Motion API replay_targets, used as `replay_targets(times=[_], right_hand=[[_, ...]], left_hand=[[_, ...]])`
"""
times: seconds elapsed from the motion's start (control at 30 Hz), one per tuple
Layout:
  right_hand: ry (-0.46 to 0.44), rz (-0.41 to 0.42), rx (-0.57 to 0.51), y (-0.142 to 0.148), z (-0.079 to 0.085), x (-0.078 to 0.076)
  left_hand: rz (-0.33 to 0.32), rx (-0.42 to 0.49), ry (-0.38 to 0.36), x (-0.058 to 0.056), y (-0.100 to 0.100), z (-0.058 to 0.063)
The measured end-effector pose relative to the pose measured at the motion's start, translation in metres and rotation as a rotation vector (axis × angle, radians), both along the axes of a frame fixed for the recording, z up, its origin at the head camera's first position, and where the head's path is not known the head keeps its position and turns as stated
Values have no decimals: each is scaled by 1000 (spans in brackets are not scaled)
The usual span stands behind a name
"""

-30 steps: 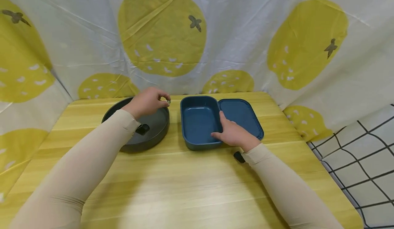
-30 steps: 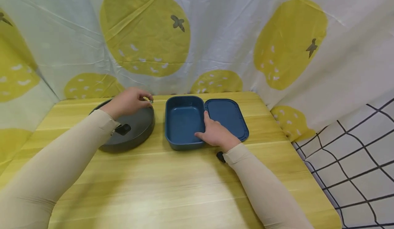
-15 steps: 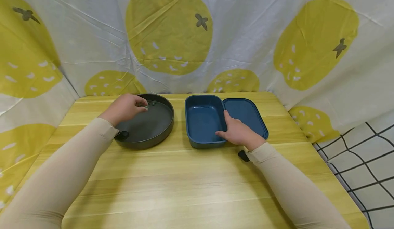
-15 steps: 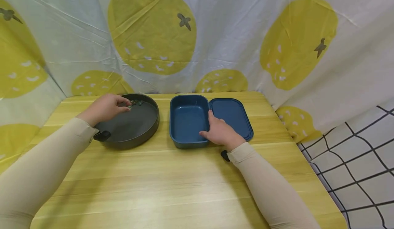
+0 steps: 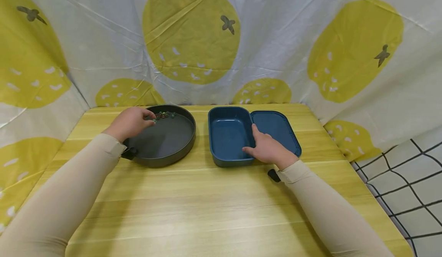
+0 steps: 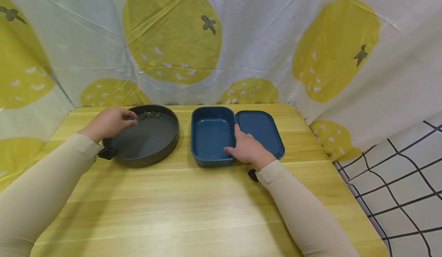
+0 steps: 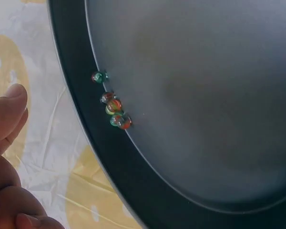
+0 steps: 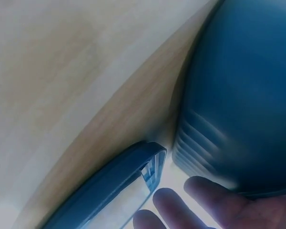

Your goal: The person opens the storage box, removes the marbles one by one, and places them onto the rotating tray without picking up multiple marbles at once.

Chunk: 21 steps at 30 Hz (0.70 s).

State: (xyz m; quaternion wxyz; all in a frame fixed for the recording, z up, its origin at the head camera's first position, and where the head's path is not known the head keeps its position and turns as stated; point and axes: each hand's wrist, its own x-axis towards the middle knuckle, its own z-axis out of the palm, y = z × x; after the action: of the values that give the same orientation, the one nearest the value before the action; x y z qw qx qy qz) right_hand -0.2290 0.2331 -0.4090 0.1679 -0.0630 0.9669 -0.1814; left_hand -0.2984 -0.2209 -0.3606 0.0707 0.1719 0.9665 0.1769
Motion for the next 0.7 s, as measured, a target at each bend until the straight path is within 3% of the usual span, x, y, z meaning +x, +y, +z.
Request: replay_targets(times=[0.7], right_hand=[[14, 15, 0, 1, -1, -1]], left_hand=[[18, 9, -19, 3, 1, 4]])
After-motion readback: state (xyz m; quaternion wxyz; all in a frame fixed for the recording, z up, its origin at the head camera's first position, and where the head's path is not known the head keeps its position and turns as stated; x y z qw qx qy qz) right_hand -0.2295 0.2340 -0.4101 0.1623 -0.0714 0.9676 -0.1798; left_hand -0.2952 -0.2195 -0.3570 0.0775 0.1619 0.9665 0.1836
